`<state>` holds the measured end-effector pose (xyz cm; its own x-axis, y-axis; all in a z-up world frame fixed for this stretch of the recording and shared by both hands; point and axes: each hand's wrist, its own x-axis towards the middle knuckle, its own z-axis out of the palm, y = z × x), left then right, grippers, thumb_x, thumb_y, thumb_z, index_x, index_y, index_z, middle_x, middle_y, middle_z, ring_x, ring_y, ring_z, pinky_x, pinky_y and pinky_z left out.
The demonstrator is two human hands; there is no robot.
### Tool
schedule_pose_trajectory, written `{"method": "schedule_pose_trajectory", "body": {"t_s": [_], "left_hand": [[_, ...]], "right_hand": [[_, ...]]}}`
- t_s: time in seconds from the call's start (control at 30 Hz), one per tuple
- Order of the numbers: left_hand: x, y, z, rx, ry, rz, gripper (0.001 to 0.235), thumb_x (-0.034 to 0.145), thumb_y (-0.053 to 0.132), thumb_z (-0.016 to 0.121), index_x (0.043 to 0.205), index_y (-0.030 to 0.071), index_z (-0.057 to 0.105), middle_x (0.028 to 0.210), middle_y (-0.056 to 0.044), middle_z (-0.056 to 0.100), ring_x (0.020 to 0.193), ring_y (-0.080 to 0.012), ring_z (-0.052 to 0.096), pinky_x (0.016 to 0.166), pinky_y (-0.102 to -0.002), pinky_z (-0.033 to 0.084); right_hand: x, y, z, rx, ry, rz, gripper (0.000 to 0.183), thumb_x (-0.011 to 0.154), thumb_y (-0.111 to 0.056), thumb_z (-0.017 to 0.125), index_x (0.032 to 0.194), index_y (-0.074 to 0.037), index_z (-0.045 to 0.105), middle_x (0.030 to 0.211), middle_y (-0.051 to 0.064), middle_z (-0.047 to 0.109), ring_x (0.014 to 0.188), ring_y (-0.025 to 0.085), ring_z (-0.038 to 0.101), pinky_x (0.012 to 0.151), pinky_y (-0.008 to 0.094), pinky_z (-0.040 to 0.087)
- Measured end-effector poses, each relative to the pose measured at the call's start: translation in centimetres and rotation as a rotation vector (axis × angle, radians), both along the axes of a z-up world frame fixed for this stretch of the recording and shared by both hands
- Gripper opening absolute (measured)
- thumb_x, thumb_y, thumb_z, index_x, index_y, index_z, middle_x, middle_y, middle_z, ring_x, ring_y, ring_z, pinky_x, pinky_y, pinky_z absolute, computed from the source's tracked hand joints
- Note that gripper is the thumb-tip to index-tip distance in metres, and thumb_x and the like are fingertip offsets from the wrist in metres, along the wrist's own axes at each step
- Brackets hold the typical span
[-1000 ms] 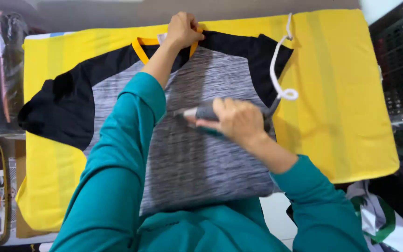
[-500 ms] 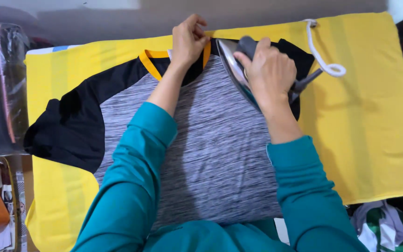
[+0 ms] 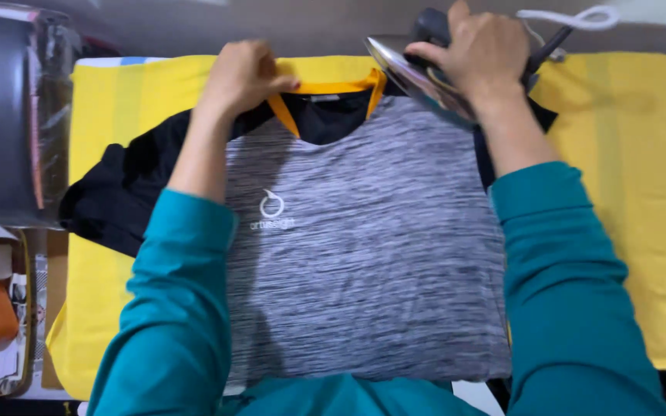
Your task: The person folds a black t-shirt using a cardboard template, then irons it on a yellow ironing board. They place the folded shirt on a nearby stack and proceed to iron a grey and black raglan t-shirt, spraying it with water before ironing the body and sleeves.
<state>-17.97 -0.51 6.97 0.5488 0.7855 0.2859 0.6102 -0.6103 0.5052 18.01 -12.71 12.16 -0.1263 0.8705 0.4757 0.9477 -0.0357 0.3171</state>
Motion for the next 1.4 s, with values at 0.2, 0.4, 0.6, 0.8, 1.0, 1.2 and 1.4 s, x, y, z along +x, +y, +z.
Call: {"method": "schedule_pose_trajectory", "body": {"t_s": [0.2,0.4,0.6,0.8,1.0,1.2,1.4], "left_hand": [[-6.2,0.0,-1.1,-0.118,0.178,-0.148,0.045,0.072,0.033,0.096,0.093,-0.001,0.076,0.078,-0.022,0.07,0.07,-0.0365,0.066,0.063,-0.043,0.051],[-5.9,2.1,-4.0,-0.421,-0.151,-0.061,0.018,0.082,0.013,0.089,0.089,0.001,0.077,0.073,-0.008,0.071,0.067,-0.0141,0.064,0.06,-0.032,0.051],[-6.8,2.0,-3.0,-0.465,-0.388,-0.1,0.01,0.086,0.007,0.087,0.091,0.003,0.079,0.078,-0.003,0.075,0.068,-0.0064,0.066,0.063,-0.023,0.052],[-6.5,1.5,-2.4,-0.334,-0.318,-0.082,0.012,0.084,0.009,0.088,0.093,0.006,0.081,0.071,-0.003,0.071,0.062,-0.0062,0.061,0.056,-0.024,0.047],[-6.7,2.2,-2.8,-0.277,-0.29,-0.075,0.013,0.082,0.013,0.089,0.09,0.007,0.081,0.068,-0.003,0.07,0.058,-0.0072,0.06,0.054,-0.026,0.046],[-10.9,3.1,-3.4,-0.077,-0.235,-0.125,0.026,0.081,0.021,0.093,0.088,0.004,0.076,0.078,-0.013,0.072,0.07,-0.0211,0.069,0.064,-0.032,0.053],[-19.7,3.0,-4.5,-0.221,0.243,-0.109,0.039,0.09,0.023,0.092,0.087,-0.006,0.068,0.073,-0.022,0.063,0.066,-0.0334,0.06,0.063,-0.042,0.047]], "right_hand": [[2.9,2.7,-1.0,0.14,-0.145,0.181,0.063,0.088,-0.076,0.062,0.101,-0.015,0.071,0.072,0.005,0.069,0.063,0.024,0.068,0.054,0.034,0.053],[-2.4,-3.2,5.5,0.172,-0.082,0.242,0.061,0.095,-0.069,0.073,0.084,-0.01,0.061,0.075,0.008,0.067,0.063,0.026,0.067,0.055,0.034,0.052],[-13.2,-14.9,6.3,-0.305,0.15,0.41,0.062,0.087,-0.07,0.066,0.078,-0.009,0.059,0.069,0.011,0.06,0.059,0.03,0.065,0.053,0.041,0.052],[-20.0,-16.4,3.7,-0.35,0.322,0.342,0.052,0.085,-0.058,0.072,0.086,-0.007,0.062,0.069,0.01,0.064,0.053,0.028,0.066,0.046,0.04,0.052],[-24.5,-9.3,2.3,-0.161,0.355,0.097,0.05,0.094,-0.053,0.073,0.093,-0.005,0.057,0.075,0.012,0.067,0.059,0.031,0.069,0.046,0.041,0.052],[-25.7,-4.9,0.7,-0.072,0.336,-0.001,0.052,0.096,-0.053,0.072,0.097,-0.003,0.057,0.073,0.014,0.068,0.056,0.034,0.069,0.045,0.044,0.052],[-25.6,-1.4,0.7,-0.097,0.362,0.144,0.054,0.098,-0.053,0.073,0.098,-0.001,0.059,0.068,0.016,0.069,0.059,0.039,0.067,0.049,0.05,0.05]]}}
